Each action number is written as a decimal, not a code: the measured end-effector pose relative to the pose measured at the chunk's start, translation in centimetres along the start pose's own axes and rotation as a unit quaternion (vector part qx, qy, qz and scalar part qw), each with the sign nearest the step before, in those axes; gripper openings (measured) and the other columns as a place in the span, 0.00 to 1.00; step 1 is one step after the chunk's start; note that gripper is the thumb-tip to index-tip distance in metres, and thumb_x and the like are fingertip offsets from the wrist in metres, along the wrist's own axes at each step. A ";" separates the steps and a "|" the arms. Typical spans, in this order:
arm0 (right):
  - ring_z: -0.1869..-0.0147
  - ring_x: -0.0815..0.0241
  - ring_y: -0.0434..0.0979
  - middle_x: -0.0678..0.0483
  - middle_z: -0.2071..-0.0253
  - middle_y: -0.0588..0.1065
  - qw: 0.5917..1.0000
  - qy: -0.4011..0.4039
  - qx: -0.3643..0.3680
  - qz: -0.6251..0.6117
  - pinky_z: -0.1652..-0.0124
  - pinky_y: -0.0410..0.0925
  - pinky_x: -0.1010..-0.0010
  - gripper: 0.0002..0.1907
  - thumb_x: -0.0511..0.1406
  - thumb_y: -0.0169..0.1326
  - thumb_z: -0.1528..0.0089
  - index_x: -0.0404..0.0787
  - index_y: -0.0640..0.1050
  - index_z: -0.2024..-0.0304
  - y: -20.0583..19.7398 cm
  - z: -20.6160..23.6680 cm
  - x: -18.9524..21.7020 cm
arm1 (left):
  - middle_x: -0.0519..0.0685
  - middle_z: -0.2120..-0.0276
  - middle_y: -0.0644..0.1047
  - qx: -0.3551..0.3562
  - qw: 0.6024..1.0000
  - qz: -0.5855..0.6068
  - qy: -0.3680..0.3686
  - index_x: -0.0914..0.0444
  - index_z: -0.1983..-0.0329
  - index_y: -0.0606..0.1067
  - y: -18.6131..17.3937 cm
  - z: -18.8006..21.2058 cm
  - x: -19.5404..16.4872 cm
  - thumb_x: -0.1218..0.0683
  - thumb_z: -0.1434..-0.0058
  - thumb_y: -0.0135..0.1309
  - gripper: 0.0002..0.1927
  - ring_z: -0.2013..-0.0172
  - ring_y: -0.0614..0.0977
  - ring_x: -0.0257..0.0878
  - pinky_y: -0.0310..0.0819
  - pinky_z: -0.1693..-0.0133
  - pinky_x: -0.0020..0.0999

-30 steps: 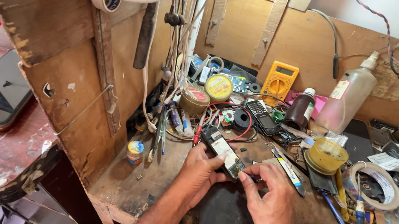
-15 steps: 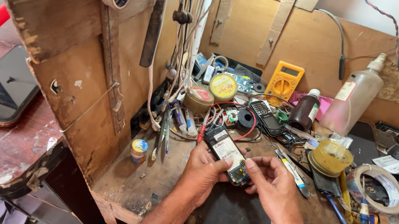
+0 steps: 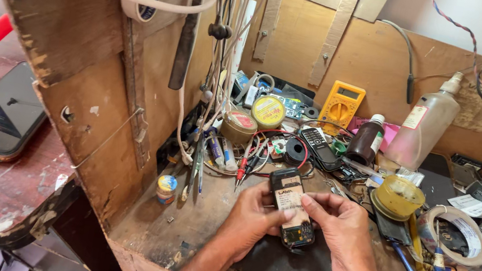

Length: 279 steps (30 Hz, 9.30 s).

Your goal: The person disassembles a small electronic device, likely a mobile phone, by removing the back cover and battery. They then use a small metal tool to carefully pry and adjust internal components on the circuit board. The person handles the device and its parts throughout the clip.

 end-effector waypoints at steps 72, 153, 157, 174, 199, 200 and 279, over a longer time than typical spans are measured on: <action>0.61 0.55 0.81 0.51 0.67 0.81 0.847 -0.375 -0.151 0.345 0.59 0.72 0.66 0.09 0.33 0.66 0.46 0.37 0.84 0.64 2.9 7.2 6.5 | 0.49 0.59 0.82 -0.078 0.974 0.212 -0.009 0.61 0.38 0.75 1.8 -2.0 0.1 0.52 0.36 0.58 0.23 0.58 0.84 0.39 0.84 0.58 0.40; 0.58 0.65 0.78 0.52 0.57 0.81 0.992 -0.104 -0.072 0.023 0.56 0.73 0.73 0.19 0.31 0.53 0.35 0.32 0.78 0.41 -1.8 3.6 -1.9 | 0.46 0.45 0.79 -0.166 0.984 0.046 0.051 0.62 0.32 0.70 0.1 -1.6 -0.9 0.64 0.39 0.54 0.29 0.53 0.80 0.32 0.76 0.62 0.24; 0.59 0.64 0.79 0.49 0.60 0.81 0.991 -0.104 -0.082 -0.015 0.59 0.74 0.71 0.19 0.31 0.52 0.35 0.32 0.78 0.42 -1.8 3.5 -1.4 | 0.47 0.49 0.79 -0.157 0.984 0.043 0.071 0.62 0.33 0.69 0.1 -1.7 -0.6 0.64 0.42 0.57 0.31 0.55 0.81 0.32 0.79 0.60 0.26; 0.66 0.67 0.75 0.53 0.65 0.81 0.991 -0.127 -0.025 0.039 0.65 0.69 0.75 0.12 0.30 0.57 0.35 0.32 0.84 0.51 -2.4 0.0 1.5 | 0.50 0.67 0.86 0.026 0.991 -0.126 0.040 0.69 0.48 0.80 1.5 -2.0 0.1 0.61 0.41 0.63 0.17 0.69 0.85 0.31 0.78 0.67 0.22; 0.60 0.62 0.79 0.53 0.61 0.81 0.899 -0.287 -0.144 0.298 0.59 0.72 0.70 0.08 0.35 0.64 0.43 0.39 0.84 0.62 -0.7 1.8 3.3 | 0.53 0.65 0.85 -0.040 0.997 -0.060 0.026 0.67 0.37 0.71 1.5 -1.7 -0.8 0.65 0.42 0.58 0.28 0.68 0.87 0.35 0.83 0.70 0.30; 0.61 0.61 0.79 0.53 0.61 0.81 0.898 -0.280 -0.148 0.305 0.59 0.72 0.70 0.07 0.34 0.65 0.43 0.38 0.84 0.63 -0.8 1.8 3.2 | 0.53 0.65 0.85 -0.043 0.997 -0.064 0.023 0.67 0.37 0.71 1.5 -1.6 -0.8 0.65 0.42 0.58 0.28 0.68 0.87 0.35 0.83 0.71 0.30; 0.75 0.66 0.76 0.51 0.75 0.80 0.984 0.001 -0.041 0.171 0.75 0.68 0.73 0.13 0.37 0.64 0.42 0.30 0.83 0.66 -0.5 -0.6 0.1 | 0.53 0.63 0.83 -0.121 0.990 -0.062 0.032 0.69 0.48 0.73 0.4 -2.6 1.1 0.63 0.46 0.62 0.22 0.66 0.84 0.35 0.81 0.64 0.28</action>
Point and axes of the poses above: each hand's wrist, its own z-axis away from the middle knuckle, its own y-axis out of the palm, x = y × z, the point moved 4 cm from there along -z, towards the middle knuckle
